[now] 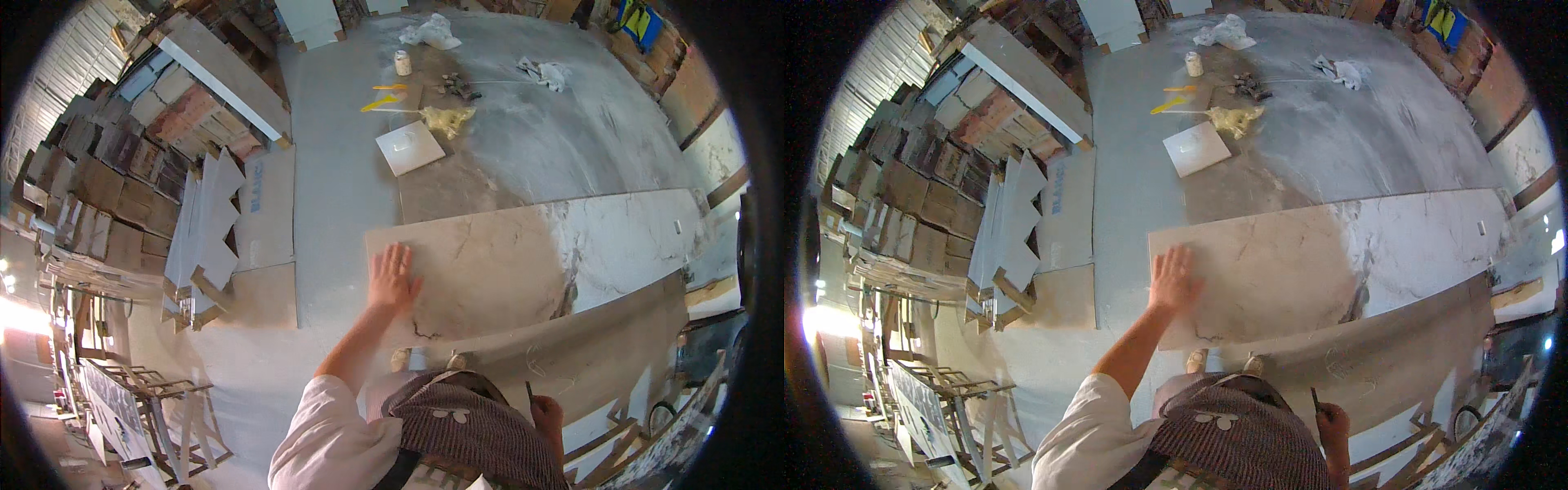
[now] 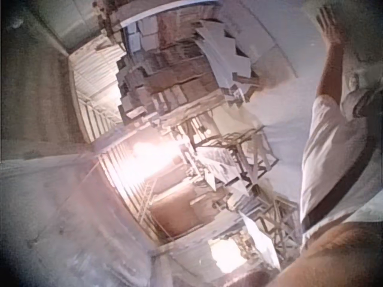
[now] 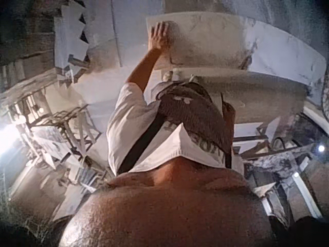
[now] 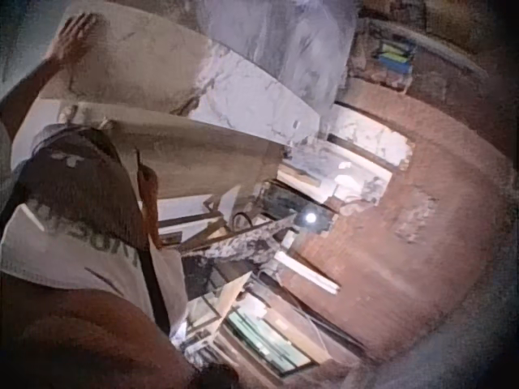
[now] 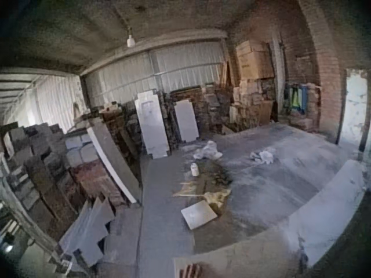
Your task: The person walks through a workshop and cleans a large stone slab on a workbench. They wipe the surface with a cloth, apply blue tape to the edges, and scrape residue from the slab using a small tool.
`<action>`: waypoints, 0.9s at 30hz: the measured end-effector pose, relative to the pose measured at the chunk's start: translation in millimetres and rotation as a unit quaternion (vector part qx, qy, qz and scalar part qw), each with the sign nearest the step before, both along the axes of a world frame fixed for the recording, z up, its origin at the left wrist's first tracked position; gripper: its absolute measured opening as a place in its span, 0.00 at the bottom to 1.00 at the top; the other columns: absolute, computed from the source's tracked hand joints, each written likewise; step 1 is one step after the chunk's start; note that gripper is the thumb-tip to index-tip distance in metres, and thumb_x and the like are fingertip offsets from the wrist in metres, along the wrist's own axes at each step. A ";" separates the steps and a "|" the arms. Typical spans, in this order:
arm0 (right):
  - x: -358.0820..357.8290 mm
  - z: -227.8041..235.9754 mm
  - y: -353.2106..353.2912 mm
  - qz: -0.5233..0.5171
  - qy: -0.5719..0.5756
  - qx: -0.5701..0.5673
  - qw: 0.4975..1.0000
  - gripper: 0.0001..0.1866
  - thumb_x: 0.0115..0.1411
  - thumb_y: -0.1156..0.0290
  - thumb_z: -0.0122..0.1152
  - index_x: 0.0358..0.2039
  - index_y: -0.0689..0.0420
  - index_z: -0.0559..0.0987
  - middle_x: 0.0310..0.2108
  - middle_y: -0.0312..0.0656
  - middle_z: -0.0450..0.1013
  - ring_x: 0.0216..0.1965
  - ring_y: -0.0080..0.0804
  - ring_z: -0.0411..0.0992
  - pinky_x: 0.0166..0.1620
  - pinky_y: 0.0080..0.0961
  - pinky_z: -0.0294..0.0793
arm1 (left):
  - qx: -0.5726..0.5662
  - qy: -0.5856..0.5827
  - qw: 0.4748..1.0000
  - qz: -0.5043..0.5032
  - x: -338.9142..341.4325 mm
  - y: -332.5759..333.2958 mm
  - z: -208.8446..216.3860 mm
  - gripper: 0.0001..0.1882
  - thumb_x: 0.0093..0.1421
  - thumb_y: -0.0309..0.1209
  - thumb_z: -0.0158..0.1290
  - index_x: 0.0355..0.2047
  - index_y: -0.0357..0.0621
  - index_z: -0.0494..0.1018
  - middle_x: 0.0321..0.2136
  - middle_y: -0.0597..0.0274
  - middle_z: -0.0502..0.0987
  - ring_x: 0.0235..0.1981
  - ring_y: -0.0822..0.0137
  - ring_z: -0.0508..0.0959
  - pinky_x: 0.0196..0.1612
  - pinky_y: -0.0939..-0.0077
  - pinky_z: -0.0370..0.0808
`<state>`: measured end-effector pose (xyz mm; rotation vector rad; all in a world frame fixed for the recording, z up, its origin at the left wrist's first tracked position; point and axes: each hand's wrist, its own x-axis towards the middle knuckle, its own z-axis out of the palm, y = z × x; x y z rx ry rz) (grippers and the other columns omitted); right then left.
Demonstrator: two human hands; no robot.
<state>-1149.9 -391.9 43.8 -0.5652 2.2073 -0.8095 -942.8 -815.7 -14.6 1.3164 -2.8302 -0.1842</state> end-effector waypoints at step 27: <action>61.9 -1.3 -36.6 0.141 0.015 0.027 0.990 0.11 0.58 0.73 0.60 0.42 0.62 0.79 0.33 0.44 0.76 0.31 0.28 0.74 0.36 0.26 0.74 | 0.515 0.147 0.837 0.113 183.7 193.2 -123.3 0.40 0.61 0.43 0.52 0.67 0.48 0.46 0.61 0.55 0.61 0.63 0.55 0.59 0.57 0.48 0.54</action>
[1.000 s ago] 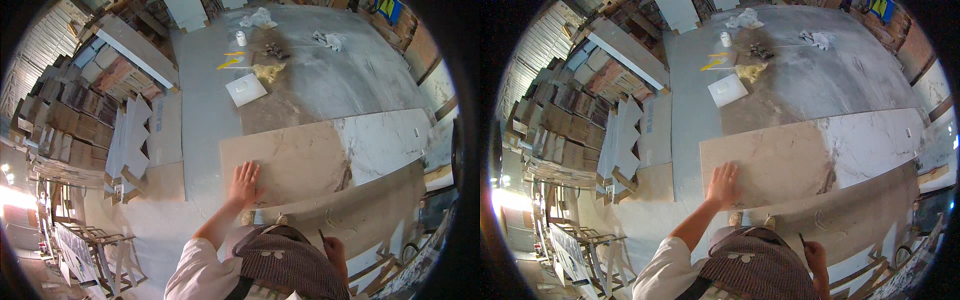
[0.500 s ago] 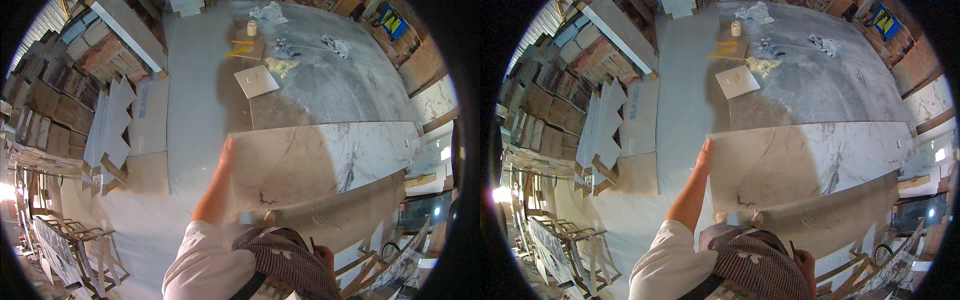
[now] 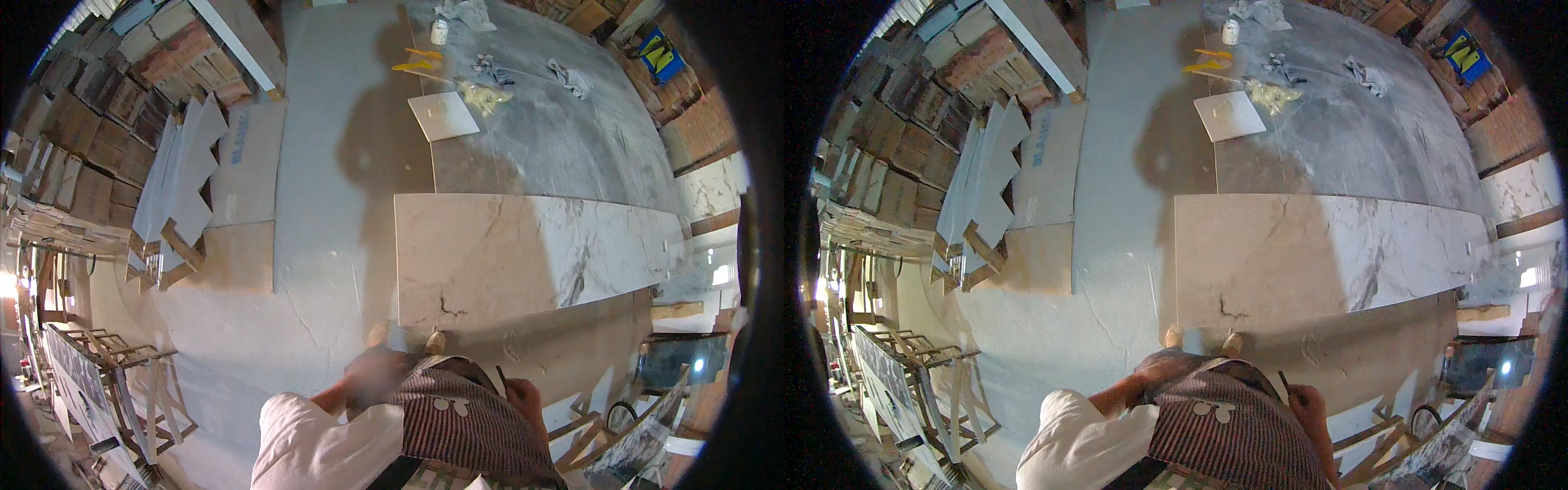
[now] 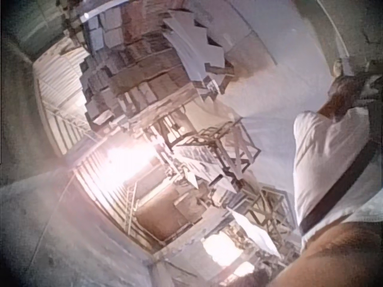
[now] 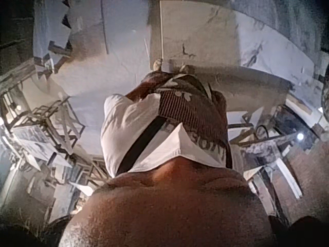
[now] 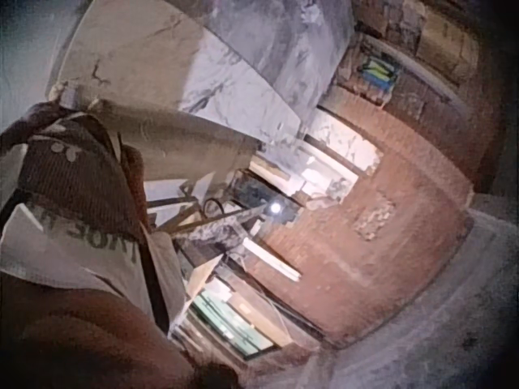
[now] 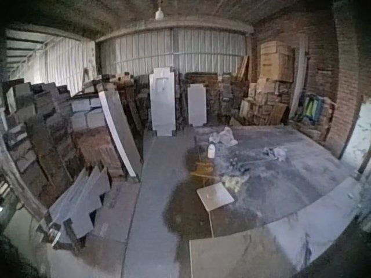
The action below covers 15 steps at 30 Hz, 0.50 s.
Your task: The person walks through a workshop and cleans a large stone slab on a workbench. They wipe the surface with a cloth, apply blue tape to the edges, and scrape residue from the slab using a small tool.
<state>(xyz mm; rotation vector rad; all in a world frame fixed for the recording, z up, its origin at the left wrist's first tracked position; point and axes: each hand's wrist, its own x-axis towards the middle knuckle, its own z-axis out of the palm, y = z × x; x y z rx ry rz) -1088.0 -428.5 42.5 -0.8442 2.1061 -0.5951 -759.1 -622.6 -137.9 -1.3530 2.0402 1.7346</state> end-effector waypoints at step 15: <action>5.2 -24.4 18.2 -0.043 -0.023 -0.040 0.998 0.12 0.57 0.73 0.62 0.41 0.61 0.80 0.32 0.43 0.76 0.31 0.26 0.75 0.35 0.26 0.75 | -0.480 0.017 0.876 -0.055 -84.0 -137.8 141.2 0.26 0.56 0.37 0.54 0.53 0.41 0.69 0.59 0.48 0.64 0.63 0.49 0.58 0.65 0.53 0.53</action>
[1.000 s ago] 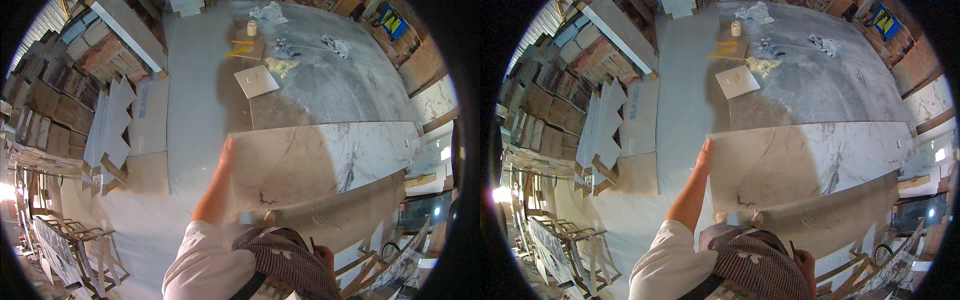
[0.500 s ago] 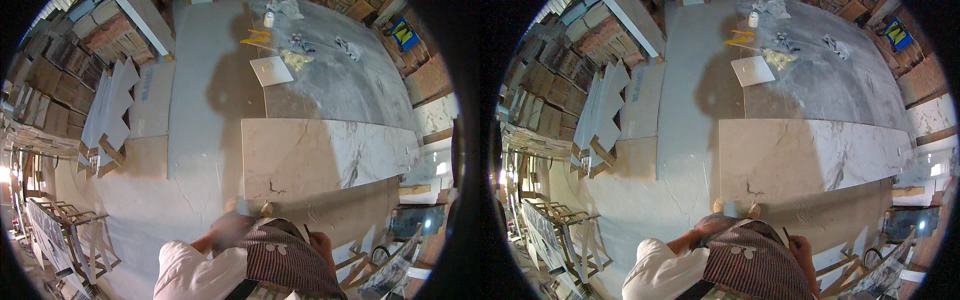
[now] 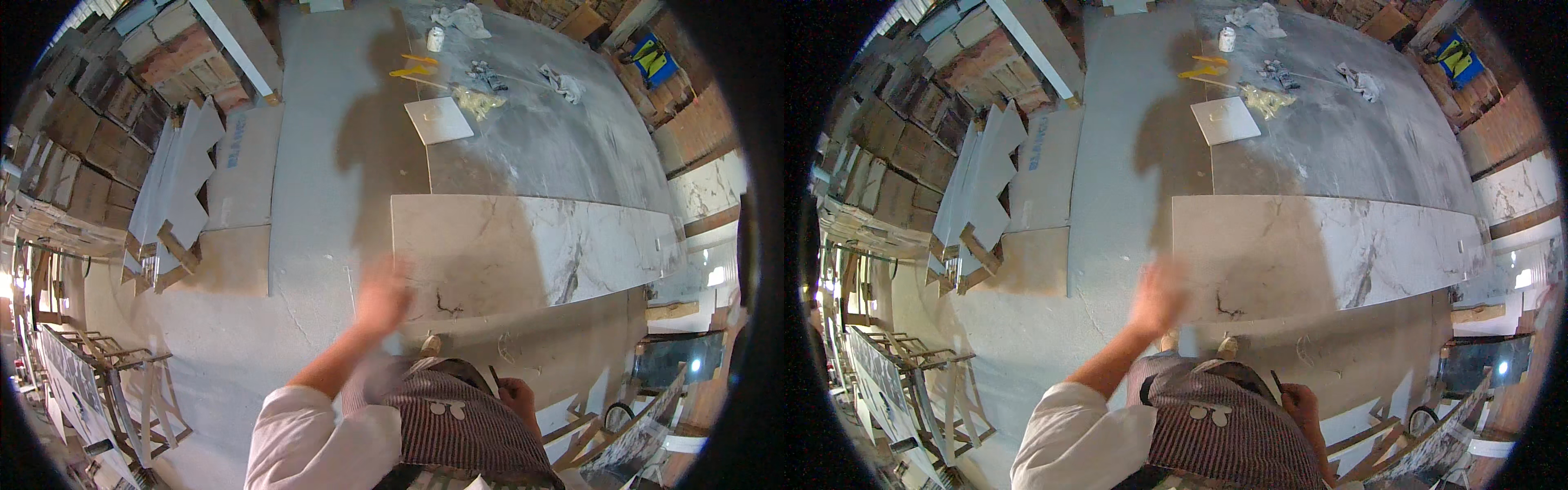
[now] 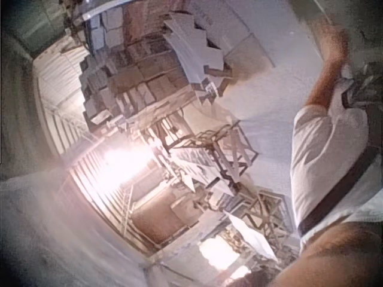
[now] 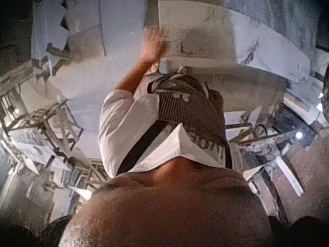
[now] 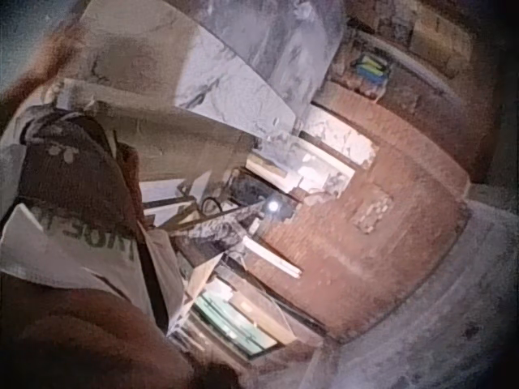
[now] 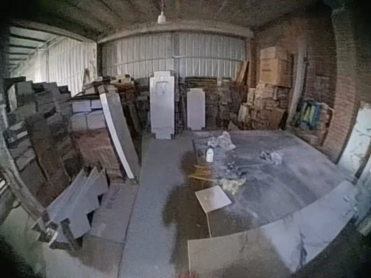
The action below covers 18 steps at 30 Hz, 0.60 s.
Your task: The person walks through a workshop and cleans a large stone slab on a workbench. They wipe the surface with a cloth, apply blue tape to the edges, and scrape residue from the slab using a small tool.
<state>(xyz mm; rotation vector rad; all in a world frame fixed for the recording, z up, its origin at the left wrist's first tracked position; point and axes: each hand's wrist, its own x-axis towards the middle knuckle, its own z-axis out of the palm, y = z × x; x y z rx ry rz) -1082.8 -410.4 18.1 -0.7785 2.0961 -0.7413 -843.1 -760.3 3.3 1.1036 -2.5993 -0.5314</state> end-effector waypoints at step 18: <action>30.8 8.2 48.8 -0.138 -0.006 -0.009 0.990 0.10 0.57 0.75 0.62 0.39 0.61 0.79 0.29 0.37 0.75 0.30 0.21 0.73 0.33 0.22 0.72 | 0.333 -0.015 0.889 0.315 -33.9 -195.9 -41.9 0.41 0.64 0.63 0.33 0.69 0.53 0.46 0.70 0.58 0.46 0.71 0.57 0.45 0.69 0.52 0.40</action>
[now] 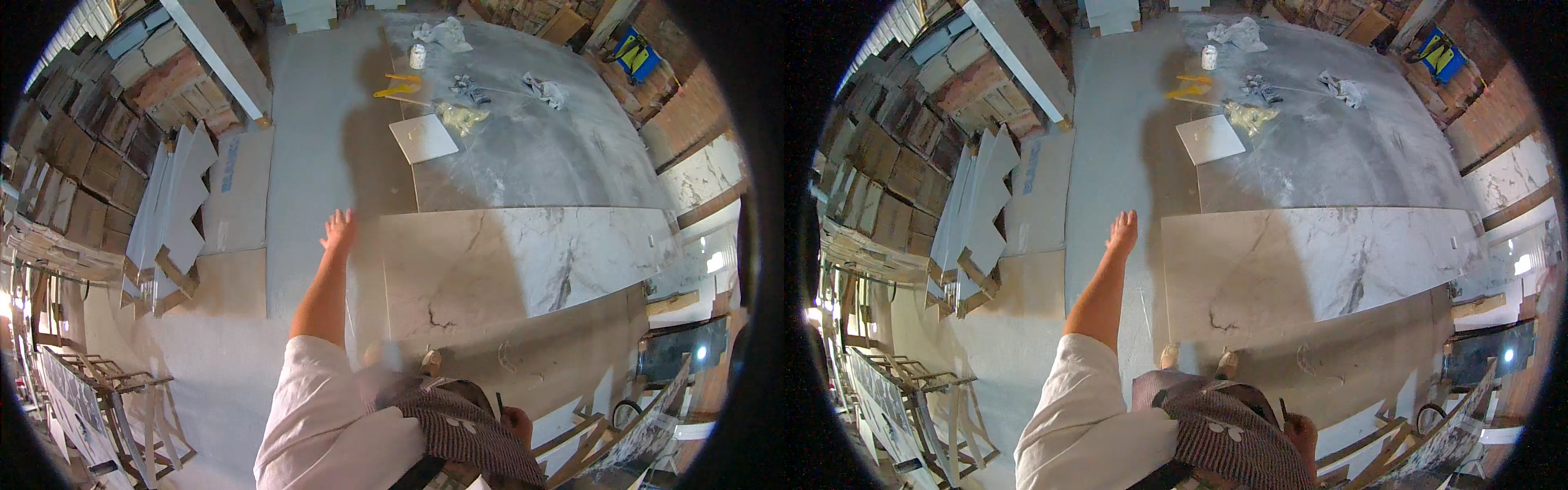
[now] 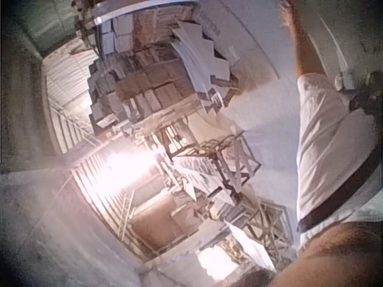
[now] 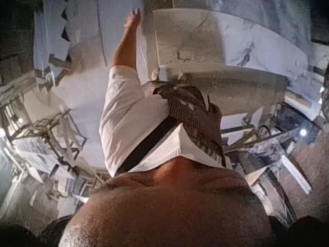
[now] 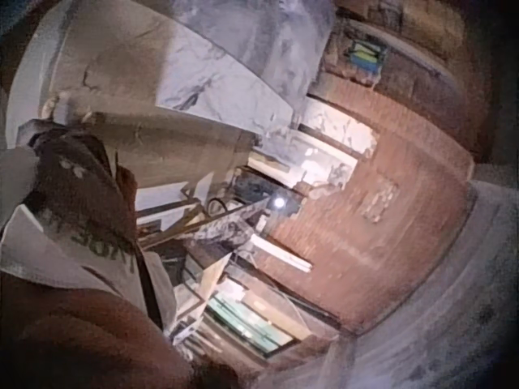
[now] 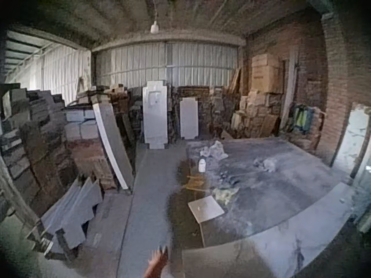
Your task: The person walks through a workshop and cleans a large stone slab on a workbench. They wipe the surface with a cloth, apply blue tape to the edges, and scrape residue from the slab using a small tool.
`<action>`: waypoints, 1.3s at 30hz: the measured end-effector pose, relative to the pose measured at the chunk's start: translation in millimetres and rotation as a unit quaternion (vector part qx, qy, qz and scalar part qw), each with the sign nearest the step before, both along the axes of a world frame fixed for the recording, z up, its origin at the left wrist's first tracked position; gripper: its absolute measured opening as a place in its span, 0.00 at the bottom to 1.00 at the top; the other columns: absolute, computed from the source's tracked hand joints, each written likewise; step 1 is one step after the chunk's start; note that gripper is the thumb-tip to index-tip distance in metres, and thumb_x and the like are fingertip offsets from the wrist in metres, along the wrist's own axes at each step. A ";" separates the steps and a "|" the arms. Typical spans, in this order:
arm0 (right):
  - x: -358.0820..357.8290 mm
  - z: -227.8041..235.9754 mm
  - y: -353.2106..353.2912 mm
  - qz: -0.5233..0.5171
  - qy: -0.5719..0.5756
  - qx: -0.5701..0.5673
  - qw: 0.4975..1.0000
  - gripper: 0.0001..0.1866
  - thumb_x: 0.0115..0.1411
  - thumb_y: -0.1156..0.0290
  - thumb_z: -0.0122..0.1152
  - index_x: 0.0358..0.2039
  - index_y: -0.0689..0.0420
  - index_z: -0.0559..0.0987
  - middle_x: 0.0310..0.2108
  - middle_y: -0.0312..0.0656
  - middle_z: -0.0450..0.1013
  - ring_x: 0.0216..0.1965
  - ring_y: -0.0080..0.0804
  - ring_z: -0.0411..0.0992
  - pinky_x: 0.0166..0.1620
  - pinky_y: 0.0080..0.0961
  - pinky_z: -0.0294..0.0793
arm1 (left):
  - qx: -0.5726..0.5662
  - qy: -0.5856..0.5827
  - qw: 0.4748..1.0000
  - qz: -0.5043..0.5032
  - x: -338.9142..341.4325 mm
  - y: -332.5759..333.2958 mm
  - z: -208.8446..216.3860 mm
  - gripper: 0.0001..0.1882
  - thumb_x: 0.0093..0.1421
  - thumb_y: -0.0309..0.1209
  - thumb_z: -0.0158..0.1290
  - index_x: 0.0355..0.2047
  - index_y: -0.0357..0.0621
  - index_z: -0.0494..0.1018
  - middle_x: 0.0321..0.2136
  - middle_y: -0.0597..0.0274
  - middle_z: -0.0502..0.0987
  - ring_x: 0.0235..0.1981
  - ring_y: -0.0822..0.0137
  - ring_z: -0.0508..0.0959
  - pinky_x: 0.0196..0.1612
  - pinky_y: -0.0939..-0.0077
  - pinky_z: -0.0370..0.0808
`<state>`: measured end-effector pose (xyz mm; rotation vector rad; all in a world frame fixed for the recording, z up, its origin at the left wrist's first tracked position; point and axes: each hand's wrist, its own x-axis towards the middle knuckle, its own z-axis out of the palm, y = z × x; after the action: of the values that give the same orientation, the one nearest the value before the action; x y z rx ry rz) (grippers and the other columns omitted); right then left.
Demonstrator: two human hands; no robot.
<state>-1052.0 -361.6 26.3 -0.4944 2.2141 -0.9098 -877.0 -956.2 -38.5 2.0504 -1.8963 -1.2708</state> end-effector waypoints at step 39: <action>5.3 5.7 -31.7 0.068 0.014 0.007 0.998 0.10 0.56 0.76 0.62 0.40 0.57 0.81 0.33 0.41 0.74 0.34 0.29 0.74 0.37 0.24 0.74 | 0.145 -0.140 0.799 -0.566 230.9 233.5 -54.9 0.28 0.61 0.49 0.52 0.56 0.45 0.69 0.51 0.48 0.75 0.54 0.52 0.72 0.54 0.60 0.70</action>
<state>-1046.7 -393.2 32.0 -0.6468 2.1810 -0.8190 -646.1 -722.7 -93.4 1.0568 -3.4917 -1.4855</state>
